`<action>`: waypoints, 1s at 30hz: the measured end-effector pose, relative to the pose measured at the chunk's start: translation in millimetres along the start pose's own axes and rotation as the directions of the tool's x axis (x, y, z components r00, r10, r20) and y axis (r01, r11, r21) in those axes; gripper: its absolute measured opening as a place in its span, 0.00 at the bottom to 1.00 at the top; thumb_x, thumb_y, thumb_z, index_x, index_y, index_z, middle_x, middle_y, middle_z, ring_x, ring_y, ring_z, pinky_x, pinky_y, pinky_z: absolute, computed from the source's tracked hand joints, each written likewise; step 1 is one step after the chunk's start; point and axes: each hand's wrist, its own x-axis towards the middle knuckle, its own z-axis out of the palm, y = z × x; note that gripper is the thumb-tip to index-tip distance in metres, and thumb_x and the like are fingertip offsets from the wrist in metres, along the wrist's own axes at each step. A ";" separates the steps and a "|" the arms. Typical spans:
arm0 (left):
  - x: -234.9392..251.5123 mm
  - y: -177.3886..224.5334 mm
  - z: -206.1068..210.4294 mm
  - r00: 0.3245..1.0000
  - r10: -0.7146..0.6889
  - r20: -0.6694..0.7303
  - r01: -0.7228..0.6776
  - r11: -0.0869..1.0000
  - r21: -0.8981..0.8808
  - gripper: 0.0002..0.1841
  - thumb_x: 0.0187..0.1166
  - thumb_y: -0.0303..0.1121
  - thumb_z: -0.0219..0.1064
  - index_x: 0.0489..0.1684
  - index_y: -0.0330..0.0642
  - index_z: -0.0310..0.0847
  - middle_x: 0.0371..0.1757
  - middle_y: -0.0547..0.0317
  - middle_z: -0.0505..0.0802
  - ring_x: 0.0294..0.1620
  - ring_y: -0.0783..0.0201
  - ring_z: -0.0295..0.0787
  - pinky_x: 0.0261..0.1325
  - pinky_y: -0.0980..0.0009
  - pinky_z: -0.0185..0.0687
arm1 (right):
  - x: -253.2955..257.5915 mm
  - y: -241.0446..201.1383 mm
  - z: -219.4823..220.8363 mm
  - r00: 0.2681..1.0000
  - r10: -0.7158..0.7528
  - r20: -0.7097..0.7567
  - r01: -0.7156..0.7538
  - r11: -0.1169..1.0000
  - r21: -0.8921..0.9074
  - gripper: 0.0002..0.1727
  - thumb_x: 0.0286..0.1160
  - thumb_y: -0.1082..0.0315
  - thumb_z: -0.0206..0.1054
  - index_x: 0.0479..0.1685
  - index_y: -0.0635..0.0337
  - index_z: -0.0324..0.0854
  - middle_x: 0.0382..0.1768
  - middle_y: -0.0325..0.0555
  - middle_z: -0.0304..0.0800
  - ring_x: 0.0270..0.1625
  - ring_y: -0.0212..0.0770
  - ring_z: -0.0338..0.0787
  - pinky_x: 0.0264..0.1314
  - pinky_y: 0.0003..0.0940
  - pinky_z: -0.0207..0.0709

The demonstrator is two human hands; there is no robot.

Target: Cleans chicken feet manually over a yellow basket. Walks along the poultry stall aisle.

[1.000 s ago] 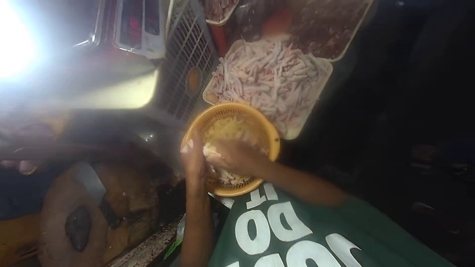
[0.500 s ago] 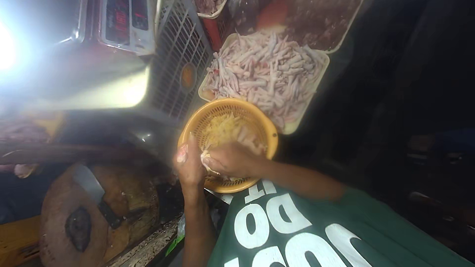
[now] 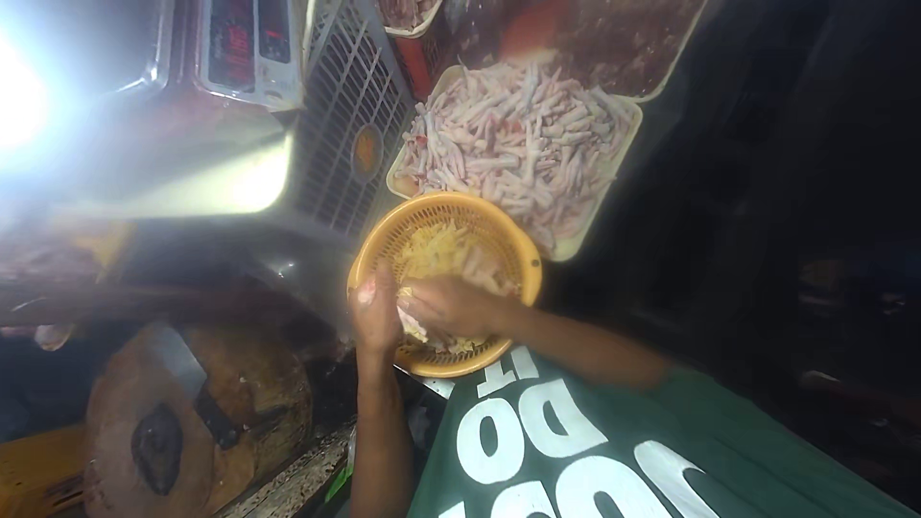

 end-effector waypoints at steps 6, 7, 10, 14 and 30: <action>13.0 -3.4 -16.5 0.917 -0.123 -0.380 0.010 0.958 -0.286 0.20 0.89 0.47 0.61 0.22 0.50 0.78 0.14 0.68 0.79 0.12 0.70 0.77 0.18 0.72 0.80 | -20.4 6.3 -3.5 0.980 -0.074 -0.183 0.086 0.995 0.058 0.17 0.85 0.65 0.56 0.24 0.60 0.78 0.14 0.37 0.70 0.19 0.31 0.72 0.22 0.31 0.66; 15.0 -3.5 -20.2 0.893 -0.134 -0.430 -0.001 0.955 -0.298 0.18 0.87 0.47 0.64 0.24 0.50 0.78 0.14 0.67 0.80 0.12 0.70 0.77 0.17 0.71 0.80 | -19.8 5.7 -4.7 0.980 -0.051 -0.192 0.055 0.998 0.011 0.17 0.86 0.62 0.57 0.26 0.59 0.79 0.14 0.36 0.71 0.19 0.32 0.73 0.23 0.32 0.67; 11.6 0.8 -9.4 0.877 -0.169 -0.449 0.029 0.953 -0.301 0.15 0.83 0.46 0.69 0.30 0.47 0.79 0.16 0.63 0.83 0.14 0.67 0.82 0.19 0.68 0.84 | -12.8 0.1 -0.1 0.995 0.051 -0.088 -0.065 0.983 -0.173 0.30 0.87 0.39 0.55 0.48 0.60 0.83 0.28 0.44 0.85 0.33 0.41 0.86 0.44 0.47 0.80; -1.0 -1.0 20.4 0.904 -0.159 -0.398 0.017 0.941 -0.337 0.13 0.88 0.39 0.62 0.34 0.40 0.80 0.21 0.59 0.87 0.21 0.65 0.88 0.27 0.66 0.89 | -2.3 -5.4 16.1 0.999 0.010 -0.053 -0.023 0.963 -0.267 0.26 0.91 0.47 0.50 0.45 0.61 0.83 0.31 0.48 0.88 0.38 0.46 0.90 0.50 0.50 0.78; 12.7 6.9 9.5 0.805 -0.166 -0.569 -0.013 0.954 -0.298 0.14 0.85 0.44 0.67 0.33 0.46 0.80 0.22 0.62 0.85 0.20 0.66 0.85 0.25 0.66 0.87 | -17.1 -7.1 15.1 0.977 0.176 -0.123 -0.179 0.984 -0.016 0.31 0.87 0.40 0.56 0.53 0.64 0.80 0.38 0.51 0.87 0.41 0.46 0.89 0.48 0.48 0.84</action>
